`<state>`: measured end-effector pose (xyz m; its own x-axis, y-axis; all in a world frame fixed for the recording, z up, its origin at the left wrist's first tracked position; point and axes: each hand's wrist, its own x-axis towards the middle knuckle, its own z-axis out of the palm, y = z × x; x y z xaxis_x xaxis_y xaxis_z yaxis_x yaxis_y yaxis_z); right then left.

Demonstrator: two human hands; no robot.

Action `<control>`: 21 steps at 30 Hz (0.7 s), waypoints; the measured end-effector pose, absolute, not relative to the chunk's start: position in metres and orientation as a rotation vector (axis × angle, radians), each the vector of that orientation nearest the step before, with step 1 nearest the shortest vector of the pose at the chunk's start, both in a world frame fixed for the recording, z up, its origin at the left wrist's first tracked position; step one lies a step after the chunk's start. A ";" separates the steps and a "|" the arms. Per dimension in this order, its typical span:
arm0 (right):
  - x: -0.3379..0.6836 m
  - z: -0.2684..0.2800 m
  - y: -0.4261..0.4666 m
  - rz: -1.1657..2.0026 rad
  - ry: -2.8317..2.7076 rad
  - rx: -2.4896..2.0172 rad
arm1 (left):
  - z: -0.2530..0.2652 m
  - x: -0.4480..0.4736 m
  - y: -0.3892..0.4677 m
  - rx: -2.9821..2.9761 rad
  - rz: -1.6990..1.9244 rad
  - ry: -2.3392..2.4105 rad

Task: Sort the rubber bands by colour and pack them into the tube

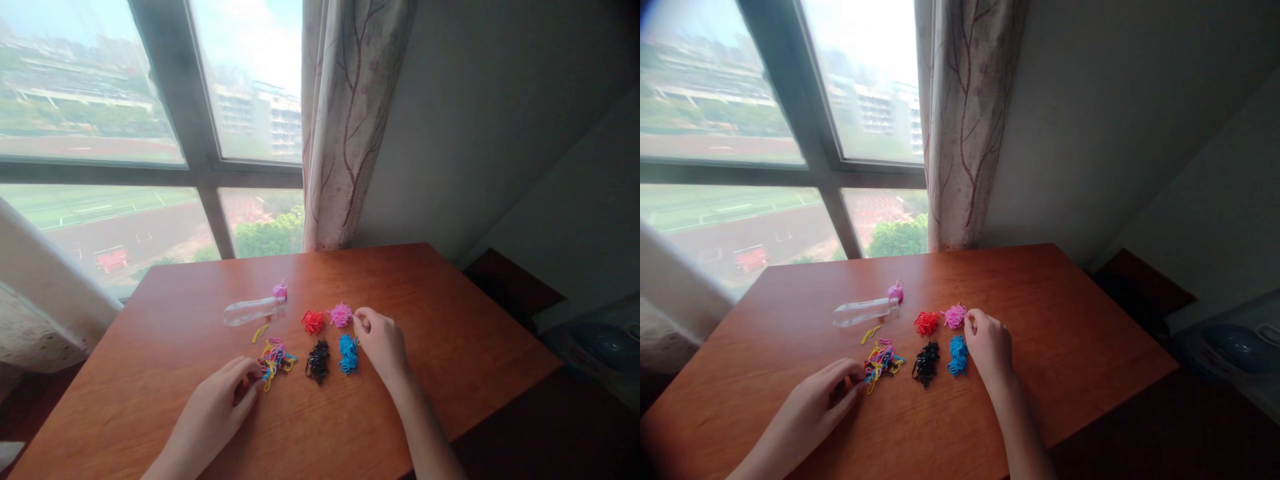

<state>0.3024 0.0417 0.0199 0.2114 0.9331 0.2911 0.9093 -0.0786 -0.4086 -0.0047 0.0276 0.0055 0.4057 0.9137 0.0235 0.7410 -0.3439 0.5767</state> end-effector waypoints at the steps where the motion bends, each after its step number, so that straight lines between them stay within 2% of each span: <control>1: 0.301 0.021 0.046 0.056 -1.721 -2.014 | 0.006 -0.004 0.027 2.185 0.476 1.406; 14: 0.289 0.023 0.059 0.039 -1.723 -2.081 | 0.008 -0.004 0.027 2.186 0.499 1.402; 21: 0.268 0.022 0.024 0.129 -1.720 -1.776 | 0.012 -0.002 0.025 2.140 0.510 1.401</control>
<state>0.2677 0.0237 0.0218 0.1324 0.9226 0.3624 0.8581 0.0763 -0.5079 -0.0020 0.0253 0.0117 0.3914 0.9198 0.0256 0.7208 -0.3238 0.6128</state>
